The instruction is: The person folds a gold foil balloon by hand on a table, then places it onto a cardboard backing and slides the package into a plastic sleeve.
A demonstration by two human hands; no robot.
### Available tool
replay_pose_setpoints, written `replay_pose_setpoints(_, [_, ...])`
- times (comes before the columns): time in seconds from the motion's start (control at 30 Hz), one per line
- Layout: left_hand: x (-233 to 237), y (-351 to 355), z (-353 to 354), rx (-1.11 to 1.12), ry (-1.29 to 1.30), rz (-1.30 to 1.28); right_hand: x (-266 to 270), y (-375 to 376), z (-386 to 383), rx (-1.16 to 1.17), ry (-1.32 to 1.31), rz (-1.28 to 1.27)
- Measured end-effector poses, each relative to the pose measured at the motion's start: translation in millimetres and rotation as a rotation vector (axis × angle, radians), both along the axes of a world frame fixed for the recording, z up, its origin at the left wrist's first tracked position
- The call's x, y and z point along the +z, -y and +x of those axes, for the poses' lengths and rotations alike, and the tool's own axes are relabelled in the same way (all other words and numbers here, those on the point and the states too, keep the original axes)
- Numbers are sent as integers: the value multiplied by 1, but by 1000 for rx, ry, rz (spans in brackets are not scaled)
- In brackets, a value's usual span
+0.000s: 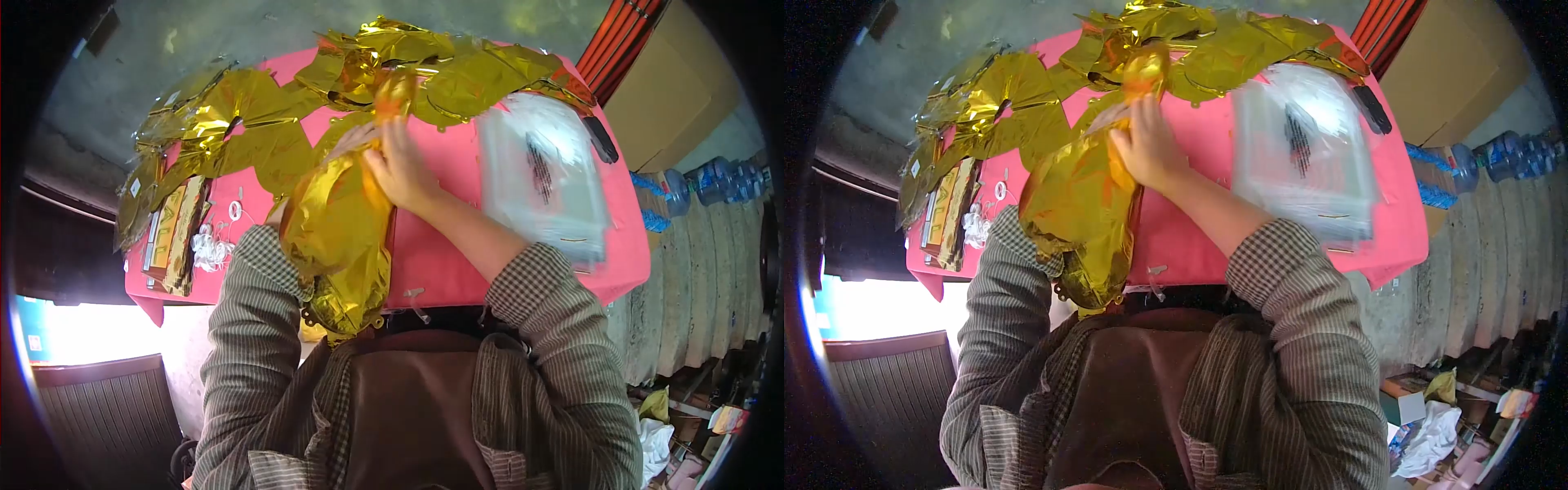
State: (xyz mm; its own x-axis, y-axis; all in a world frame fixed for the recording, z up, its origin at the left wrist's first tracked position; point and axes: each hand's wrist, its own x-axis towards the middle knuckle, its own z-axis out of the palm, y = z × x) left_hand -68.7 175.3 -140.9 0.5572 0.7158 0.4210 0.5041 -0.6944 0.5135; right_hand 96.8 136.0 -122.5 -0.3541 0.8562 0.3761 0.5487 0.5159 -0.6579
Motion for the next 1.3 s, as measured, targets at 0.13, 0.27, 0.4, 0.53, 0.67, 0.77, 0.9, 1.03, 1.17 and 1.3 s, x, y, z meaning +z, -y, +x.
replay_pose_setpoints(0.13, [12,-87,58,0,-73,8,0,7,-17,86,280,63])
replay_pose_setpoints(0.27, [-4,-36,12,16,-134,9,1,8,-13,246,193,74])
replay_pose_setpoints(0.4, [-17,-21,-1,48,-181,-23,7,-7,2,262,-346,-59])
replay_pose_setpoints(0.53, [-24,-20,-13,102,-216,-82,1,-9,33,244,-63,36])
replay_pose_setpoints(0.67, [-23,-48,-9,112,-259,-125,-9,20,31,174,328,149])
replay_pose_setpoints(0.77, [-15,-71,-6,126,-305,-149,-6,37,23,134,392,150])
replay_pose_setpoints(0.9, [-15,-95,22,126,-369,-167,-6,42,20,84,480,142])
replay_pose_setpoints(1.03, [-17,-96,23,117,-432,-165,-4,45,16,45,526,106])
replay_pose_setpoints(1.17, [-31,-20,-20,100,-503,-130,0,52,14,10,538,113])
replay_pose_setpoints(1.3, [-30,-30,-22,77,-582,-95,4,66,12,42,591,185])
